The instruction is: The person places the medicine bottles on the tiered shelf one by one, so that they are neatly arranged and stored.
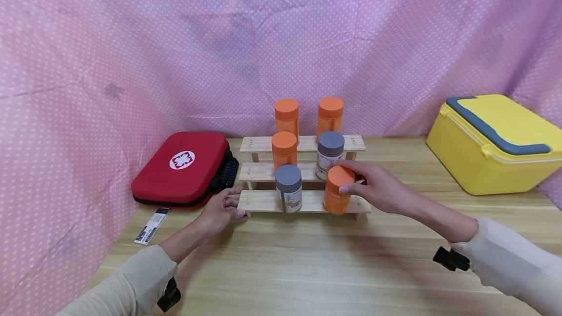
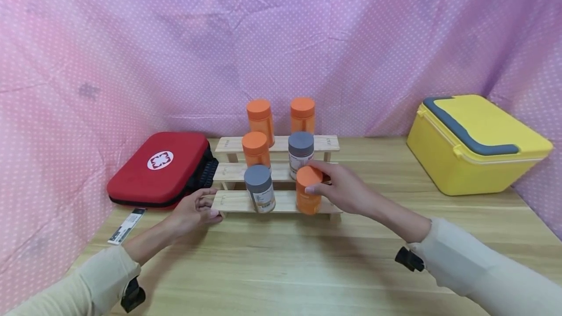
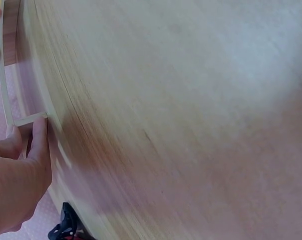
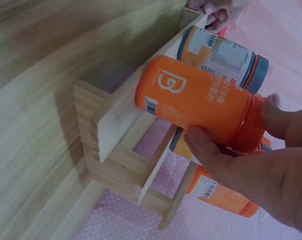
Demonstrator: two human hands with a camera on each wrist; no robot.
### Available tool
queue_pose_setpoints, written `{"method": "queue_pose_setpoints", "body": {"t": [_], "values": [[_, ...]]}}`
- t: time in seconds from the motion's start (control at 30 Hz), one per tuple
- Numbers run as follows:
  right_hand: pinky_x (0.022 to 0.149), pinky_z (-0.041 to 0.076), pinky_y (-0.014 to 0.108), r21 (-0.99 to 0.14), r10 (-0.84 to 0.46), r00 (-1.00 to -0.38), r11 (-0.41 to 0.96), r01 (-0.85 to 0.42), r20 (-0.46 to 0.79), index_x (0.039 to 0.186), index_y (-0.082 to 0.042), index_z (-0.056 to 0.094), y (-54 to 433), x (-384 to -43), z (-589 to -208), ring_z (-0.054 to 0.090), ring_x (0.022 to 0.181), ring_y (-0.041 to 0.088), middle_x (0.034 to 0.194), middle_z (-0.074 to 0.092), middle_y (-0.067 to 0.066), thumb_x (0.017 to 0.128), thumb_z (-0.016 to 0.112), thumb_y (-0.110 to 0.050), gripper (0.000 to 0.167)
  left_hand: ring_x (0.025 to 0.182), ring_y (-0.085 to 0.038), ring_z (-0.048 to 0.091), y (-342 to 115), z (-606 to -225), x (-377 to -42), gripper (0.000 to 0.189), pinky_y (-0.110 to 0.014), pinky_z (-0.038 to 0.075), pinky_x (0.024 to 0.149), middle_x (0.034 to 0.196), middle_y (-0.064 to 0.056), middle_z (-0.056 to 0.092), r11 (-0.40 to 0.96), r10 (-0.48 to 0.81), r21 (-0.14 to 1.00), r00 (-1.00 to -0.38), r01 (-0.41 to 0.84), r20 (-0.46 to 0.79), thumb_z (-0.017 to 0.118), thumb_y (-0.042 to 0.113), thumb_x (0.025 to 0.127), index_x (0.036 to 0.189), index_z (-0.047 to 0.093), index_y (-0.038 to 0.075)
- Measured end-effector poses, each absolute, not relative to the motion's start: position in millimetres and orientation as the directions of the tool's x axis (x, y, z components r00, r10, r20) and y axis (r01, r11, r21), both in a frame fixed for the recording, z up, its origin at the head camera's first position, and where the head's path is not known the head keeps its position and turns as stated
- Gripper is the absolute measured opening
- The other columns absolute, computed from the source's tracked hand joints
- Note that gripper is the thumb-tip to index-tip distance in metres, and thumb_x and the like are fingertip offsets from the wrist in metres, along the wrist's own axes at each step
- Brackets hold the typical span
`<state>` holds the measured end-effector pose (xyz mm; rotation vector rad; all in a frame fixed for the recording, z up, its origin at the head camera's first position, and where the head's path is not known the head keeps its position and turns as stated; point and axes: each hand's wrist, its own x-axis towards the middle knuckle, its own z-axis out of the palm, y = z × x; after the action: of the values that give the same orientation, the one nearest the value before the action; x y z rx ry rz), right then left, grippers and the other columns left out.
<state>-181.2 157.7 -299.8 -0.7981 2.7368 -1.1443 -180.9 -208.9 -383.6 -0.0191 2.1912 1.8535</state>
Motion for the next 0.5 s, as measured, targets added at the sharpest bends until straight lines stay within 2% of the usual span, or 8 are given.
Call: {"method": "queue_pose_setpoints", "body": {"t": [0.27,0.5], "values": [[0.078,0.054,0.03,-0.699,-0.485,-0.868,0.584,-0.413,0.107,0.134,-0.003,0.053,155.3,-181.7,-297.1,0.057,0.093,0.019,0.112,0.064,0.008,0.087,0.072,-0.02,0.053,0.092,-0.024,0.063,-207.8,-383.7,-179.4,0.058,-0.041,0.058,0.084,0.109,-0.028,0.056,0.193,0.157,0.965,-0.965,-0.18,-0.211,0.053,-0.021,0.086,0.139,0.032,-0.01],[0.085,0.055,0.04,-0.735,-0.459,-0.879,0.55,-0.396,0.13,0.133,-0.003,0.054,158.1,-180.9,-301.7,0.062,0.098,0.021,0.113,0.066,0.01,0.086,0.073,-0.019,0.053,0.092,-0.024,0.063,-208.0,-384.1,-180.2,0.058,-0.04,0.058,0.084,0.11,-0.028,0.057,0.2,0.154,0.962,-0.964,-0.184,-0.216,0.054,-0.02,0.086,0.139,0.032,-0.009]]}}
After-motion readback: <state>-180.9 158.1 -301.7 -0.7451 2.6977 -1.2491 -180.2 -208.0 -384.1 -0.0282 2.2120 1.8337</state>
